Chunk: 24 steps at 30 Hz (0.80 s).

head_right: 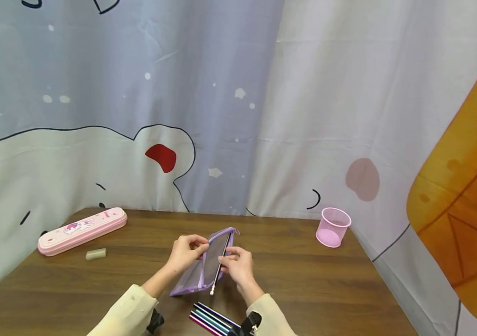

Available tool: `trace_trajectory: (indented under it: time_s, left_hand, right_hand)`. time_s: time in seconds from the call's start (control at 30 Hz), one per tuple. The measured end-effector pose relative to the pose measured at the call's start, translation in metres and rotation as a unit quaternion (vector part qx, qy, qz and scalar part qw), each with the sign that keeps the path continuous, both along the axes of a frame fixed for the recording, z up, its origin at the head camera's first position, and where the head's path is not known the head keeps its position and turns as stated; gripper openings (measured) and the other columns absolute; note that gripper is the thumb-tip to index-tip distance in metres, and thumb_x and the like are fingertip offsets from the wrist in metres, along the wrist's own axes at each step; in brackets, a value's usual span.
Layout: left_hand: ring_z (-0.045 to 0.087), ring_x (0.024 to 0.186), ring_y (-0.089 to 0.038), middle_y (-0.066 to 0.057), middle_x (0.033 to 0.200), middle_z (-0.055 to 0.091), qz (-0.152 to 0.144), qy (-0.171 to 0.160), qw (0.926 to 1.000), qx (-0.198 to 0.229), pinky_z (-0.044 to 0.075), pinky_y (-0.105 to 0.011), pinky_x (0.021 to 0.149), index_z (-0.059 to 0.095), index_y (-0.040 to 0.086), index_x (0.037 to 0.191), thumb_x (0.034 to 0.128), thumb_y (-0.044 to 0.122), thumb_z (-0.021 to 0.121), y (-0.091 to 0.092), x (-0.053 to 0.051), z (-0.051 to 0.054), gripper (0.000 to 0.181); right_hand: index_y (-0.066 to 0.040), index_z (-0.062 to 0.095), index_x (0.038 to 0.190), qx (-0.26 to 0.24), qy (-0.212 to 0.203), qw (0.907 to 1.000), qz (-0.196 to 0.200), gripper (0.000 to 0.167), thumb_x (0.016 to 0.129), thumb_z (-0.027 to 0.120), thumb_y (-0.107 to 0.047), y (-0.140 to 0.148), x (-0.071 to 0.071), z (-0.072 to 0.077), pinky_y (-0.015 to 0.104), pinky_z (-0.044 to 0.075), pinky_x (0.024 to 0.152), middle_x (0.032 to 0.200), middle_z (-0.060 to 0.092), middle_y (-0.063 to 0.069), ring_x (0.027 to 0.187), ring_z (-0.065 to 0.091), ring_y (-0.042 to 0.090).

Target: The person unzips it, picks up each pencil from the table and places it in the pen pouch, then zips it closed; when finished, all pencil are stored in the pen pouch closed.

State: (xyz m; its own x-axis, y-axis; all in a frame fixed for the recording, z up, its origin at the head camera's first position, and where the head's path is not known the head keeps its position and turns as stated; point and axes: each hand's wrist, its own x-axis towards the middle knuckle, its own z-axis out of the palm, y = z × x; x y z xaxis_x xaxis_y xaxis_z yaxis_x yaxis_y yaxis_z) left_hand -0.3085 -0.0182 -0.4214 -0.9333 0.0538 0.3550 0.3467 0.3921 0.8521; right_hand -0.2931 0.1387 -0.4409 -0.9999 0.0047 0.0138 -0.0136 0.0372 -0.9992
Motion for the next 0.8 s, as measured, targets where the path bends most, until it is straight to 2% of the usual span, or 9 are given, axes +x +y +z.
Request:
trace_trajectory:
  time_s: [0.17, 0.33, 0.63, 0.8]
  left_hand:
    - [0.055, 0.050, -0.008, -0.012, 0.064, 0.063, -0.020, -0.007, 0.9998, 0.007, 0.048, -0.015, 0.043, 0.066, -0.003, 0.081, 0.0759, 0.002, 0.064, 0.006, 0.001, 0.000, 0.008]
    - [0.055, 0.050, -0.007, -0.011, 0.064, 0.063, -0.023, -0.008, 0.9997, 0.005, 0.048, -0.015, 0.044, 0.066, -0.002, 0.081, 0.0761, 0.003, 0.064, 0.007, 0.002, -0.001, 0.007]
    - [0.058, 0.052, -0.013, -0.014, 0.065, 0.063, -0.030, -0.020, 0.9991, 0.024, 0.051, -0.018, 0.046, 0.066, -0.004, 0.082, 0.0759, 0.002, 0.064, 0.009, 0.003, -0.001, 0.008]
    - [0.059, 0.053, -0.013, -0.014, 0.067, 0.064, -0.031, -0.022, 0.9990, 0.024, 0.051, -0.018, 0.046, 0.066, -0.004, 0.082, 0.0760, 0.003, 0.064, 0.010, 0.003, 0.000, 0.009]
  right_hand:
    - [0.014, 0.049, 0.109, 0.007, -0.002, 0.9995, -0.030, 0.040, 0.075, 0.065, 0.001, -0.004, -0.004, -0.003, 0.021, 0.054, 0.054, 0.069, 0.063, 0.002, 0.056, 0.057, 0.005]
    - [0.013, 0.051, 0.107, 0.018, -0.009, 0.9983, -0.054, 0.038, 0.074, 0.065, 0.003, -0.007, -0.007, -0.003, 0.020, 0.053, 0.051, 0.070, 0.064, 0.004, 0.053, 0.057, 0.005]
    - [0.011, 0.054, 0.104, 0.040, -0.009, 0.9967, -0.070, 0.035, 0.072, 0.065, 0.003, -0.013, -0.009, -0.002, 0.022, 0.053, 0.049, 0.073, 0.066, 0.012, 0.050, 0.057, 0.006]
    - [0.010, 0.054, 0.102, 0.060, -0.003, 0.9957, -0.070, 0.031, 0.075, 0.065, 0.000, -0.016, -0.008, -0.006, 0.025, 0.055, 0.051, 0.076, 0.067, 0.017, 0.051, 0.059, 0.007]
